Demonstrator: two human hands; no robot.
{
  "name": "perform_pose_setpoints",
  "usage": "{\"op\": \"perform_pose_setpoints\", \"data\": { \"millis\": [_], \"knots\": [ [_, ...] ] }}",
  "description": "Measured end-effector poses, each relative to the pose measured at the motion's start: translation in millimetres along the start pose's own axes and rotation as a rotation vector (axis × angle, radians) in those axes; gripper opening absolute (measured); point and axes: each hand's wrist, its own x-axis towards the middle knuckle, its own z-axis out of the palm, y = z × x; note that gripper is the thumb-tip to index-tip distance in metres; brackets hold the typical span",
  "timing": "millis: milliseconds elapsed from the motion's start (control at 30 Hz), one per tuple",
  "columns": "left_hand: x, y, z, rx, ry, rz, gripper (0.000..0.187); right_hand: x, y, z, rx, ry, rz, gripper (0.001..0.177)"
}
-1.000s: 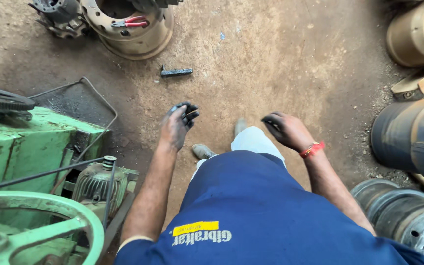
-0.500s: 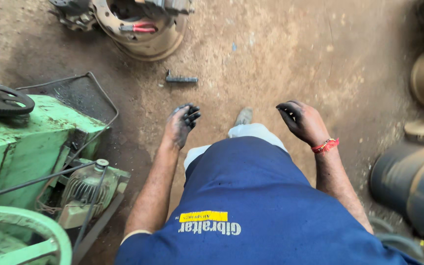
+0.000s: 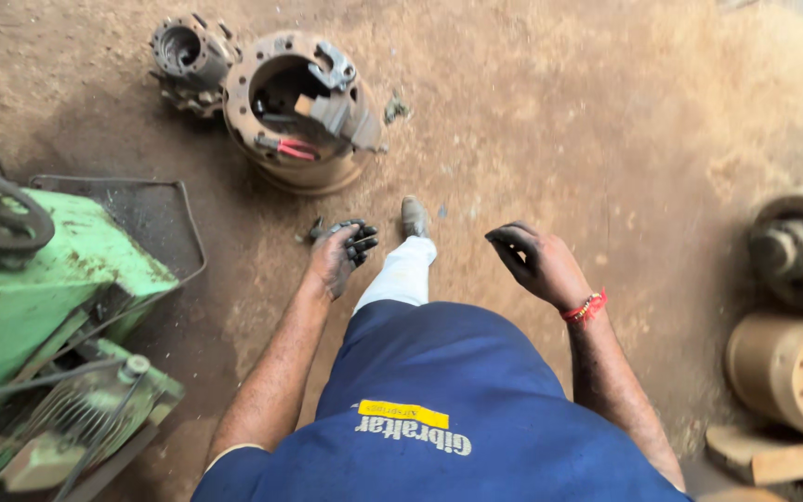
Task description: The person wipes a dark metal part with a rag, then walks around the workshop to retrieve a second rag. They use the new rag to wipe their hands and the metal part again before walking away.
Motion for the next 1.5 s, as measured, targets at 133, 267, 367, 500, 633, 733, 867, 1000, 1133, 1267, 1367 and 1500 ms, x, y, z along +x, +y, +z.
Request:
{"op": "perform_pose_setpoints", "data": {
  "millis": [133, 267, 367, 500, 633, 733, 867, 1000, 1133, 1267, 1367, 1500],
  "knots": [
    [117.3, 33.2, 54.6, -0.047, -0.081, -0.032, 0.026, 84.8, 61.8, -24.6, -0.097, 0.034, -0.011, 0.016],
    [225.2, 95.7, 131.8, -0.08, -0.213, -0.071, 0.024, 154.9, 116.0, -69.5, -0.149, 0.031, 0.198, 0.016],
    [277.9, 161.3, 188.4, 0.054, -0.25, -0.012, 0.021, 196.6, 149.2, -102.1, -0.124, 0.081, 0.325, 0.017],
    [334.8, 250.4, 241.1, 0.107, -0.288, 0.066, 0.02, 259.8, 195.8, -132.7, -0.099, 0.156, 0.409, 0.021],
    [410.6, 310.0, 252.0, 0.136, -0.204, 0.14, 0.022, 361.7, 259.7, -156.5, -0.069, 0.099, 0.434, 0.022],
    [478.4, 350.4, 231.5, 0.079, -0.111, 0.208, 0.024, 489.6, 309.2, -177.0, -0.13, -0.011, 0.352, 0.023],
    [516.8, 383.1, 217.8, -0.314, 0.148, 0.276, 0.022, 661.6, 325.4, -226.2, -0.274, -0.116, -0.105, 0.021],
    [527.1, 424.3, 212.3, -0.421, 0.304, 0.309, 0.021, 822.3, 286.2, -248.4, -0.211, -0.251, -0.227, 0.018],
    [561.2, 474.5, 181.5, -0.399, 0.443, 0.424, 0.025, 957.3, 234.3, -219.4, -0.098, -0.332, -0.387, 0.02],
    [639.7, 542.2, 148.8, -0.462, 0.436, 0.56, 0.026, 1064.8, 222.6, -155.9, -0.123, -0.391, -0.541, 0.019],
    [695.3, 616.3, 121.1, -0.472, 0.468, 0.407, 0.022, 1124.0, 226.2, -109.8, -0.233, -0.486, -0.318, 0.019],
    [722.1, 704.1, 94.3, -0.368, 0.374, 0.41, 0.019, 1220.3, 227.0, -65.0, -0.048, -0.564, -0.366, 0.024]
  ]
}}
